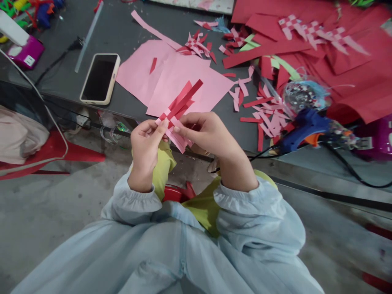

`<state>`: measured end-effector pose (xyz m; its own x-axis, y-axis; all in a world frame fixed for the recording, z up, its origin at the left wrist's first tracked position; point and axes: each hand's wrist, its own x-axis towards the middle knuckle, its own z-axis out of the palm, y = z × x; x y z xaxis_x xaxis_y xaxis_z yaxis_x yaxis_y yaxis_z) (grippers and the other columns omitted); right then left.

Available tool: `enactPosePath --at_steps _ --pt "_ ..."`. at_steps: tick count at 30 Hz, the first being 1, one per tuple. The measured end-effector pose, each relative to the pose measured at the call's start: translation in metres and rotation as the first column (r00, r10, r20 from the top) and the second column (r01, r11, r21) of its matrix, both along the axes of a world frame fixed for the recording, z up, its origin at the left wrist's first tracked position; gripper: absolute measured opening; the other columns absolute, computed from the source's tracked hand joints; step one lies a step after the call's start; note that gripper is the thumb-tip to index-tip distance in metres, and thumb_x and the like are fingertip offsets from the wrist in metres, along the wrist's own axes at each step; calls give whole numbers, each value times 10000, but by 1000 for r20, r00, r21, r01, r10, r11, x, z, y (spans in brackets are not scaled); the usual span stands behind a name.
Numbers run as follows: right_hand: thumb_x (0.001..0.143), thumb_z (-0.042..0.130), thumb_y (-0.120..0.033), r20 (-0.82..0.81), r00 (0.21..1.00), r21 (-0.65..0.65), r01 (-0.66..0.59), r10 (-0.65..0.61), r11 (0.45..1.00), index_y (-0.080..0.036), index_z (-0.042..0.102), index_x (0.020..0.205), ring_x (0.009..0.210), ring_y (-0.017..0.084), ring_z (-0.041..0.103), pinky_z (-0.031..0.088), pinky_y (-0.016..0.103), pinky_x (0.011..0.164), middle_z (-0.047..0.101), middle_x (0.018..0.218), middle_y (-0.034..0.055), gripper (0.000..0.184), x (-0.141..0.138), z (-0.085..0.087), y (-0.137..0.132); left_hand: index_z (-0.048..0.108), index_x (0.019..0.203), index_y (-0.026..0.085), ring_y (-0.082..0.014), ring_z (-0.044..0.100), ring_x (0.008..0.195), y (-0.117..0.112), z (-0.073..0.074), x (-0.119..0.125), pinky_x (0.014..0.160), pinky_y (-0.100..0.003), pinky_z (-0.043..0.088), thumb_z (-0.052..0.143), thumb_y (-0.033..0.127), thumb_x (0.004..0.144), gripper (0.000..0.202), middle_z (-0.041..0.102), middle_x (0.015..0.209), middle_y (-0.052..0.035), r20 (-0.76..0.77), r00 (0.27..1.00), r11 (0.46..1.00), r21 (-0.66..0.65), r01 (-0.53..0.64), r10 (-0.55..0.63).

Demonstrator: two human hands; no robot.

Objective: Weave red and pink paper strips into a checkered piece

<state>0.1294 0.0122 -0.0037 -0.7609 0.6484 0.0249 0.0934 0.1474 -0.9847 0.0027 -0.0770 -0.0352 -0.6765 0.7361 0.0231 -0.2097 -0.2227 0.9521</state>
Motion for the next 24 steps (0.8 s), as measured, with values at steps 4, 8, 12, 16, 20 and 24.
enactPosePath --at_steps 4,8,12,16,20,24 --pt "826 718 -445 15 999 145 28 -30 989 -140 650 683 578 69 420 308 250 537 540 613 -28 343 -1 -2 -2 644 590 186 -47 530 459 -1 -2 0 474 -158 434 880 400 686 333 599 518 53 -48 999 1000 -11 -18 17" --pt "849 679 -284 37 998 241 32 -42 970 -156 578 614 570 62 403 298 250 543 498 597 -43 285 -2 -5 -3 655 606 185 -45 538 466 -1 -1 1 479 -153 430 864 365 715 297 609 527 51 -47 999 1000 -18 -14 13" --pt "882 625 -262 25 999 275 17 -24 961 -168 512 567 559 58 385 288 254 543 482 591 -44 348 -2 -7 -4 651 604 181 -41 530 465 -1 1 2 475 -151 421 866 372 711 307 597 528 52 -40 999 1000 -22 -7 6" --pt "914 577 -285 19 1000 236 -20 16 971 -169 529 577 564 63 404 315 253 562 501 583 -39 360 -1 -6 -4 651 608 179 -41 527 480 -1 2 2 484 -154 434 879 397 688 325 580 547 56 -27 1000 1000 -22 -4 4" --pt "903 602 -352 38 999 144 -28 23 989 -156 621 677 578 70 418 324 250 558 508 603 -38 300 -1 -5 -3 662 619 180 -42 540 500 -2 2 2 496 -152 449 897 396 659 321 592 568 56 -11 1000 1000 -12 -14 14" --pt "818 698 -367 8 994 75 106 -107 992 -151 687 771 581 82 451 344 249 554 584 622 -25 220 -3 -5 -4 675 623 183 -40 541 514 -1 3 2 513 -148 460 903 377 655 300 599 574 58 -18 999 999 9 -36 36"
